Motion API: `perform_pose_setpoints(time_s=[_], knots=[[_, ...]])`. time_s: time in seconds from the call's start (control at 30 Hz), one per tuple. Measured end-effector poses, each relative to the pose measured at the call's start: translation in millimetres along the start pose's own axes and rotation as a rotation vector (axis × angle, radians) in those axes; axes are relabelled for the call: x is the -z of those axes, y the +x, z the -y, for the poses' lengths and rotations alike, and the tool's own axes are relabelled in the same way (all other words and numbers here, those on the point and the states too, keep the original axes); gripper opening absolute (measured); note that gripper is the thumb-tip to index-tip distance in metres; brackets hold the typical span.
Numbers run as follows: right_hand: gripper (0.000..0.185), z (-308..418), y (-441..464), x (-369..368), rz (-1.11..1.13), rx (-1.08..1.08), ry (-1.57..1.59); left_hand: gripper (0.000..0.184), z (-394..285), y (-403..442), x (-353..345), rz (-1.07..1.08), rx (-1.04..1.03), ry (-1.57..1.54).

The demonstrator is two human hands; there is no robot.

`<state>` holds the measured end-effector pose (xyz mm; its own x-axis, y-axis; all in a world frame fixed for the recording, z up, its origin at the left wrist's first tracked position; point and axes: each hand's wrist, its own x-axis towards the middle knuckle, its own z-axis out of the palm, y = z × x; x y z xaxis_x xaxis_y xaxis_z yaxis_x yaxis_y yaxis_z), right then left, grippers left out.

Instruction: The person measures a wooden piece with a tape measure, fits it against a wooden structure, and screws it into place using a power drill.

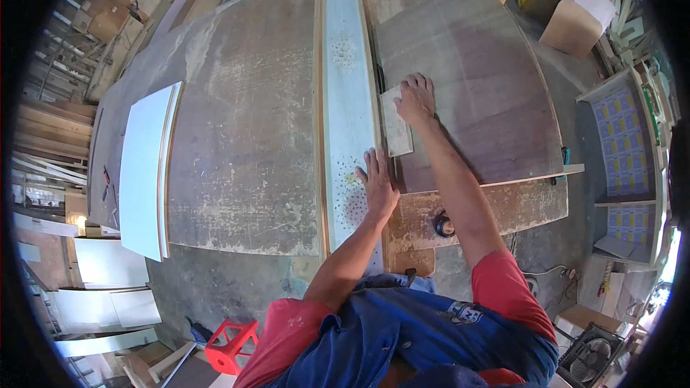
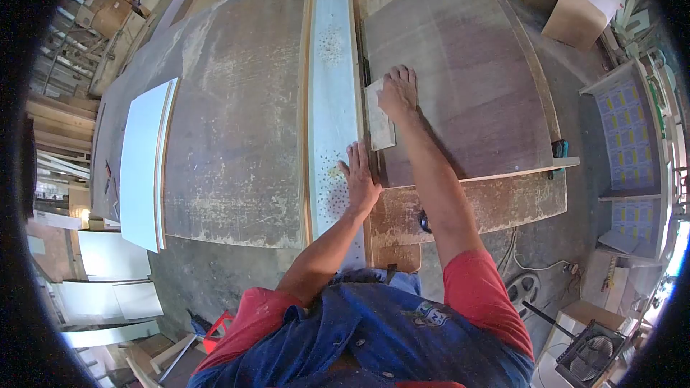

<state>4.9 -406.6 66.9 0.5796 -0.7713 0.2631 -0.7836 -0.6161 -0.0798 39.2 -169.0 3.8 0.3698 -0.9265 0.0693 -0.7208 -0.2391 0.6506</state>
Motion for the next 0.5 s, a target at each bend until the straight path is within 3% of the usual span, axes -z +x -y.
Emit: perform_pose_setpoints(time_s=[0.23,0.3,0.5], knots=[[0.05,-0.6,7.1,-2.3,0.09,-0.01,-0.047,0.11,-4.4,2.5,3.2,0.056,0.041,0.013],[0.051,1.2,7.6,-1.4,0.117,-0.006,-0.055,0.121,2.5,1.6,-8.1,-0.045,0.008,0.041],[0.049,7.3,-12.9,4.7,0.208,0.055,0.01,0.113,-2.2,0.8,-0.6,-0.03,0.015,-0.029]])
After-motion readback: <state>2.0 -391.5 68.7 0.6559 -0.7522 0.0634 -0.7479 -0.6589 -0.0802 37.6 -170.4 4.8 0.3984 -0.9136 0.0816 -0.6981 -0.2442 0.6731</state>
